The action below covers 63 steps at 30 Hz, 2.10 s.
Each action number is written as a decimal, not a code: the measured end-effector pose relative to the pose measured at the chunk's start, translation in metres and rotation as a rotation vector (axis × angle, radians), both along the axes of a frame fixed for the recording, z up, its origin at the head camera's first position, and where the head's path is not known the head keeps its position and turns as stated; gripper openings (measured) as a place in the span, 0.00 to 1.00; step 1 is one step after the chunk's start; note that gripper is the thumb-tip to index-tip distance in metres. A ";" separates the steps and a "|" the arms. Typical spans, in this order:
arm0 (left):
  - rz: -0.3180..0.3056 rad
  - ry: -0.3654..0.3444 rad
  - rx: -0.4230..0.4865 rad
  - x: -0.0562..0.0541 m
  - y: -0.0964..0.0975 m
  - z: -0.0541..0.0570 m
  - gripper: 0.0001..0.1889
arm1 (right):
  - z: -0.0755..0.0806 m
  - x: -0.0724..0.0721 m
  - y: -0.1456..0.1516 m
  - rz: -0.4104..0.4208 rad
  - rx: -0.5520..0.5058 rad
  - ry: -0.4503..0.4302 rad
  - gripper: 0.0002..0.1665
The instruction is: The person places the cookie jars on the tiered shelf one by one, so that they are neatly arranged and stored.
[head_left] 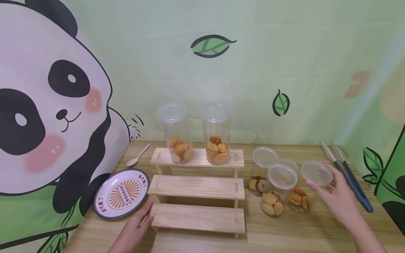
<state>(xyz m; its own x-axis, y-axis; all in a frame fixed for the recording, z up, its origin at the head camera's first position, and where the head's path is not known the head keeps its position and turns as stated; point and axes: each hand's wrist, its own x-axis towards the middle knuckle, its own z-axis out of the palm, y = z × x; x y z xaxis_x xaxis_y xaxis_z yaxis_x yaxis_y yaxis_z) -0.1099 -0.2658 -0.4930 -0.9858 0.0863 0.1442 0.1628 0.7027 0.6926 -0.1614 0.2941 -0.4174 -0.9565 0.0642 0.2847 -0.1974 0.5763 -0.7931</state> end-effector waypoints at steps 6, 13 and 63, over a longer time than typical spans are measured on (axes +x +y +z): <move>0.002 -0.002 0.002 0.001 0.001 0.002 0.24 | 0.009 0.009 0.001 -0.042 0.034 -0.020 0.50; -0.001 -0.007 0.006 0.000 0.000 0.001 0.24 | 0.025 0.020 0.000 -0.052 0.058 -0.027 0.52; -0.013 -0.029 0.001 -0.001 -0.002 0.001 0.26 | 0.106 0.065 -0.113 0.347 0.028 0.157 0.52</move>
<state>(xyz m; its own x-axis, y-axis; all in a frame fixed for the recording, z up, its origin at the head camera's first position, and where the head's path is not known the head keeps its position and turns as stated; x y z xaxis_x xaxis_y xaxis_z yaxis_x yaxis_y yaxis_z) -0.1114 -0.2675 -0.4923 -0.9884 0.0987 0.1159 0.1517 0.6999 0.6979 -0.0969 0.1810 -0.3117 -0.8646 -0.2660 0.4263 -0.5024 0.4748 -0.7226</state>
